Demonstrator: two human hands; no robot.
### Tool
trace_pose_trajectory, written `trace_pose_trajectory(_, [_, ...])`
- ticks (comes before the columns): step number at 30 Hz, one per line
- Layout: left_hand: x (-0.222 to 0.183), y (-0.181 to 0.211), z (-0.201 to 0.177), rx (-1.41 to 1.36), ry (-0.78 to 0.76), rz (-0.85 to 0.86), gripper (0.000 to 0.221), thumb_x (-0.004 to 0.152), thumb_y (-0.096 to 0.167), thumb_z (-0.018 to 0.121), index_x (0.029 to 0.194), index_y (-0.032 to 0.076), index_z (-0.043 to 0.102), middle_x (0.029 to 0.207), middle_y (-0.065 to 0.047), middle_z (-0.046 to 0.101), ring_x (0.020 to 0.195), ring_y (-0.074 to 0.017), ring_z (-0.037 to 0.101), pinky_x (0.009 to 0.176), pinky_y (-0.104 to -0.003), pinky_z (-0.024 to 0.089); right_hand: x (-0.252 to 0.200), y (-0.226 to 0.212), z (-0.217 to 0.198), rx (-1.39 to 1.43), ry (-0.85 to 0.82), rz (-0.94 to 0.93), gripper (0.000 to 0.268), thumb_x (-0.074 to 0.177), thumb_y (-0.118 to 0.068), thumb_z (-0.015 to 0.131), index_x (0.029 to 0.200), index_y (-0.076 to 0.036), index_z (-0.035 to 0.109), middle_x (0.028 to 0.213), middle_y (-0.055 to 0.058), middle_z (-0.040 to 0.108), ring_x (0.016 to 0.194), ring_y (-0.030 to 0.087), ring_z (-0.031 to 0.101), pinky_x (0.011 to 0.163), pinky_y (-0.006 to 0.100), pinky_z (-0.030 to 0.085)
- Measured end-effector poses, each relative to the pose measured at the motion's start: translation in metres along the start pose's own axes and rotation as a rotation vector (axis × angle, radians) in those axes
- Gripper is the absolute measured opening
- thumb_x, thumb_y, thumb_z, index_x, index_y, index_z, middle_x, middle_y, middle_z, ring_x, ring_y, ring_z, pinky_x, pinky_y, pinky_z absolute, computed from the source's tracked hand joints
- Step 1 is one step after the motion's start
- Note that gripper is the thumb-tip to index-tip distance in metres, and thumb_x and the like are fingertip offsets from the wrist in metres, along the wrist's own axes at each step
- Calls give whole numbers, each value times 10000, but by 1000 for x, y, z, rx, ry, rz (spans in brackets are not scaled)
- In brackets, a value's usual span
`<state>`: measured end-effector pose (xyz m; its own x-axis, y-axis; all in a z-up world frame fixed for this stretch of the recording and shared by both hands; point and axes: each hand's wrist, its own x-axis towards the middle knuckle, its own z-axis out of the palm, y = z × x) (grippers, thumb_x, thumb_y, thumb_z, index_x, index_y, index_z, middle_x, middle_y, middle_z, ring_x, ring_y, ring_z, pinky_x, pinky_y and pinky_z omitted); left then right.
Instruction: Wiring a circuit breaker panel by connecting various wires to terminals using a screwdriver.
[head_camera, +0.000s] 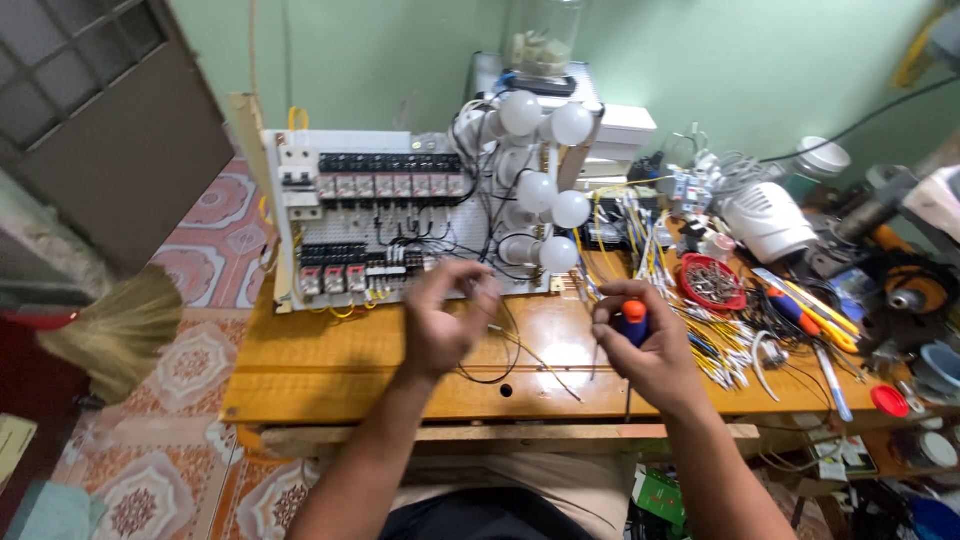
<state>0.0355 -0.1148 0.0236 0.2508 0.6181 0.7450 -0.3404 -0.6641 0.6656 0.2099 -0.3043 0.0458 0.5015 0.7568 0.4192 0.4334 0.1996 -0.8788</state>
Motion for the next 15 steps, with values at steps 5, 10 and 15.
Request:
trace_pose_trajectory(5, [-17,39,6,-190,-112,-157,170,824,134,838,987,117,792,784,-33,766,587,-149,661,624,-274,514,7,-3,47,112,-106,21,446,795,47,777,1216,38,628,859,134,691,671,139,640,556,265,546])
trace_pose_trajectory(10, [-26,39,-1,-168,-98,-277,130,862,184,831,973,125,797,642,-7,714,550,-95,560,613,-228,495,6,-9,77,87,-133,-2,359,800,22,802,1122,25,644,806,126,690,666,139,637,584,282,558])
trace_pose_trajectory(15, [-23,39,-19,-64,-102,-146,105,878,162,813,978,129,806,749,-29,756,637,-164,653,629,-268,521,8,-7,87,124,-144,-24,287,830,17,782,1099,41,686,922,163,710,704,145,603,619,300,549])
